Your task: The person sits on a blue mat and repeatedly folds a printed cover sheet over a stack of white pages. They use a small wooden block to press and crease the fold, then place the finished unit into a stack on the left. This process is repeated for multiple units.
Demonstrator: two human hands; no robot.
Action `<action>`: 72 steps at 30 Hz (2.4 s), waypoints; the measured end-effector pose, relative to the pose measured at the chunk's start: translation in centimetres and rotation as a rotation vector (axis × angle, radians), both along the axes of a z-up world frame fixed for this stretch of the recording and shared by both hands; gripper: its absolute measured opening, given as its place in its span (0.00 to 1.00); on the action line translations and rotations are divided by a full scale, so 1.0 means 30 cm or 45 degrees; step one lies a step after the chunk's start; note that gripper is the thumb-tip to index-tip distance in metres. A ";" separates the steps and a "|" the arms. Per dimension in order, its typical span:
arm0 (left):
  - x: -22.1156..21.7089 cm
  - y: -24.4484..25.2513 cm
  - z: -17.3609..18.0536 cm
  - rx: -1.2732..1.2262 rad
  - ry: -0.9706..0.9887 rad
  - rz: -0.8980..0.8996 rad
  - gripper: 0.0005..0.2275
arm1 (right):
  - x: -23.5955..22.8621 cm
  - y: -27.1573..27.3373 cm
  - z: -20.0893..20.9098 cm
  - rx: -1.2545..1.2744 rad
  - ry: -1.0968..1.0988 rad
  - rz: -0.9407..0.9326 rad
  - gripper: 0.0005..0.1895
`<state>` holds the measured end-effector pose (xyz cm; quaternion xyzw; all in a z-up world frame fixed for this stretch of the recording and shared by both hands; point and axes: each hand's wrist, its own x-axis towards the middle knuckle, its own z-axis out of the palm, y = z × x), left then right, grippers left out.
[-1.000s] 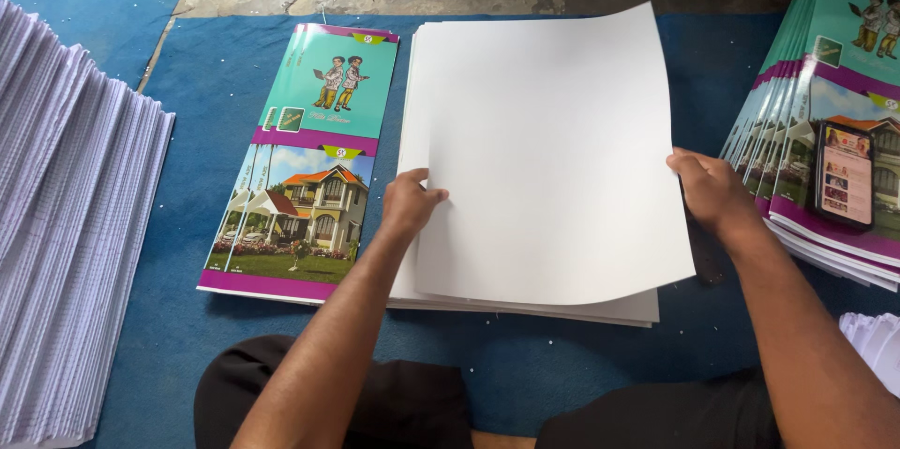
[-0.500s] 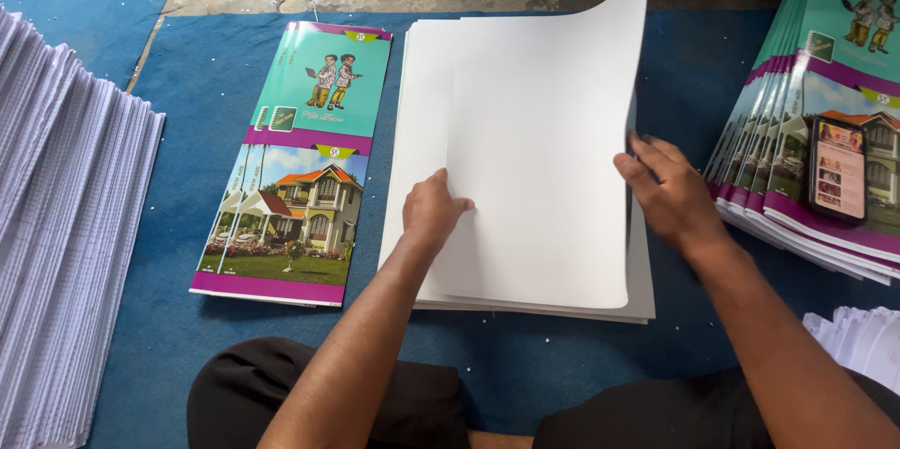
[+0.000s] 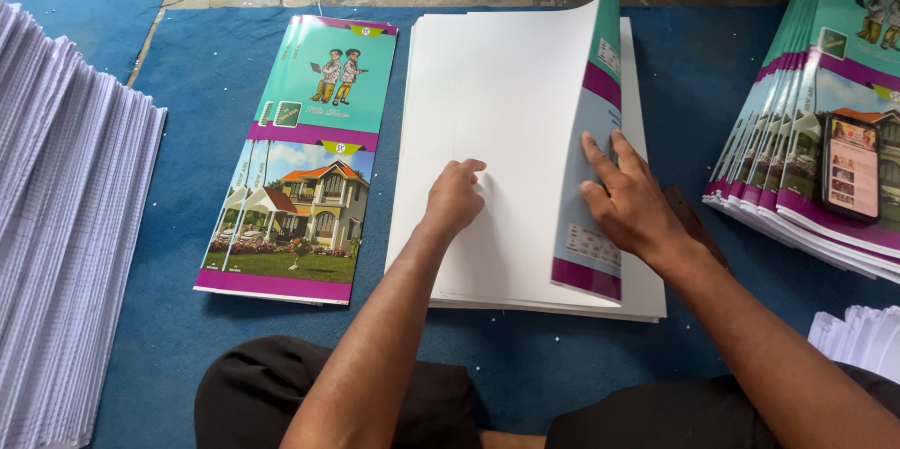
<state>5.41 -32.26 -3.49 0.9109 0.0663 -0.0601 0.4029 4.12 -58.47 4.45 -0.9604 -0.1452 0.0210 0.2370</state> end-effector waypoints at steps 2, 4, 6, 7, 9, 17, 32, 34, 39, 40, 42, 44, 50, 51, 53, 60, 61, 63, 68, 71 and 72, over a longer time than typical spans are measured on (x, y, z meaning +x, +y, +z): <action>0.023 0.014 -0.026 -0.099 0.034 0.038 0.20 | 0.000 0.025 -0.005 -0.083 -0.060 0.026 0.35; 0.049 0.028 -0.050 -0.286 0.076 0.057 0.15 | 0.003 0.053 -0.004 -0.146 -0.101 0.046 0.35; 0.070 0.045 -0.074 -0.561 0.130 0.060 0.11 | 0.004 0.081 -0.005 -0.188 -0.121 0.061 0.34; 0.078 0.053 -0.083 -0.605 0.145 0.056 0.12 | 0.003 0.098 -0.008 -0.212 -0.134 0.074 0.34; 0.088 0.065 -0.096 -0.695 0.175 0.047 0.15 | 0.001 0.128 -0.017 -0.259 -0.161 0.099 0.34; 0.081 0.054 -0.077 -0.678 0.186 0.099 0.29 | -0.012 0.249 -0.075 -0.442 -0.392 0.256 0.33; 0.106 0.077 -0.113 -0.959 0.228 0.180 0.16 | 0.101 0.297 -0.052 -0.294 -0.399 0.139 0.29; 0.107 0.085 -0.102 -0.990 0.251 0.200 0.15 | 0.147 0.284 -0.050 -0.212 -0.364 0.063 0.31; 0.111 0.103 -0.101 -0.968 0.277 0.234 0.15 | 0.238 0.248 -0.075 0.102 -0.099 -0.078 0.35; 0.113 0.107 -0.104 -0.959 0.270 0.234 0.15 | 0.245 0.248 -0.088 0.128 -0.050 -0.083 0.36; 0.116 0.113 -0.113 -0.942 0.255 0.231 0.15 | 0.256 0.244 -0.114 0.181 0.047 -0.094 0.38; 0.122 0.114 -0.120 -0.961 0.253 0.265 0.15 | 0.258 0.246 -0.148 0.158 0.030 -0.112 0.38; 0.137 0.114 -0.111 -0.731 0.218 0.311 0.17 | 0.268 0.237 -0.222 0.128 -0.036 -0.094 0.38; 0.137 0.111 -0.105 -0.623 0.211 0.320 0.18 | 0.271 0.236 -0.229 0.116 -0.044 -0.085 0.38; 0.136 0.110 -0.094 -0.308 0.185 0.312 0.18 | 0.273 0.239 -0.240 0.077 -0.044 -0.081 0.38; 0.100 0.085 -0.038 -0.088 0.040 0.523 0.24 | 0.264 0.267 -0.237 -0.008 0.066 -0.158 0.39; 0.095 0.082 -0.027 -0.077 0.063 0.535 0.23 | 0.262 0.271 -0.234 -0.037 0.056 -0.155 0.39; 0.084 0.079 -0.006 -0.055 0.110 0.560 0.23 | 0.260 0.280 -0.229 -0.094 0.034 -0.147 0.39; 0.072 0.071 0.019 0.039 0.084 0.521 0.17 | 0.253 0.291 -0.227 -0.157 0.057 -0.168 0.39; 0.069 0.074 0.024 0.024 0.075 0.520 0.18 | 0.255 0.293 -0.228 -0.185 0.052 -0.167 0.39; 0.070 0.076 0.025 0.014 0.081 0.519 0.19 | 0.257 0.295 -0.228 -0.193 0.048 -0.165 0.39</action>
